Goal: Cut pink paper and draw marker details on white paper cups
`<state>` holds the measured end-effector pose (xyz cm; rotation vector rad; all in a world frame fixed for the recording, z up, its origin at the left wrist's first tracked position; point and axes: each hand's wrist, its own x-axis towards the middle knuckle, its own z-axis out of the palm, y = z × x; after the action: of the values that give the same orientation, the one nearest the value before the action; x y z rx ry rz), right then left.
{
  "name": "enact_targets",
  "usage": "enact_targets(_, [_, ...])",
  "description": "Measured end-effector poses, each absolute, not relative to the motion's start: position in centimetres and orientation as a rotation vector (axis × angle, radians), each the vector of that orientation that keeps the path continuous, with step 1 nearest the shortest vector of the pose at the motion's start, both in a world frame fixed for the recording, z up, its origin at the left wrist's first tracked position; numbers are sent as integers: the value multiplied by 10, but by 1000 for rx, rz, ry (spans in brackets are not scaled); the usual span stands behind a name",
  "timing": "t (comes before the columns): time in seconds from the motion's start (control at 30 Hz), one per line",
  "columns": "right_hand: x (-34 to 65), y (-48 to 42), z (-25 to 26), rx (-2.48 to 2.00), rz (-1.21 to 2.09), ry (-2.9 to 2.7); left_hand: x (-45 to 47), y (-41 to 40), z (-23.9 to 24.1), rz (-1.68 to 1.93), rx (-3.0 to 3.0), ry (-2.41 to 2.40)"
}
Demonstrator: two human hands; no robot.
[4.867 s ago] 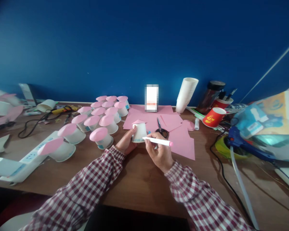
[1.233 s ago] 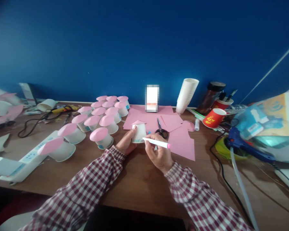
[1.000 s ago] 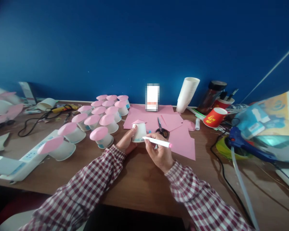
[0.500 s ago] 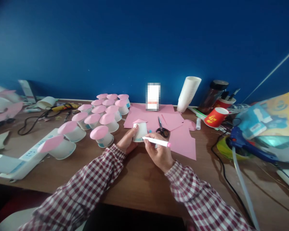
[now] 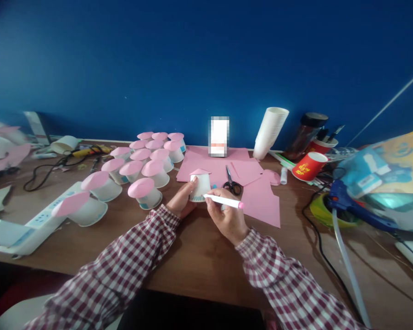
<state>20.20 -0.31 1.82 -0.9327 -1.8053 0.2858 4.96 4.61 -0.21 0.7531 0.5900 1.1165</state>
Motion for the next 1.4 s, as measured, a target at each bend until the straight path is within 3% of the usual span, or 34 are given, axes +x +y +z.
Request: enact_targets(1.4, [202, -3, 20, -938, 273, -1812, 49, 45, 1, 1111, 774, 627])
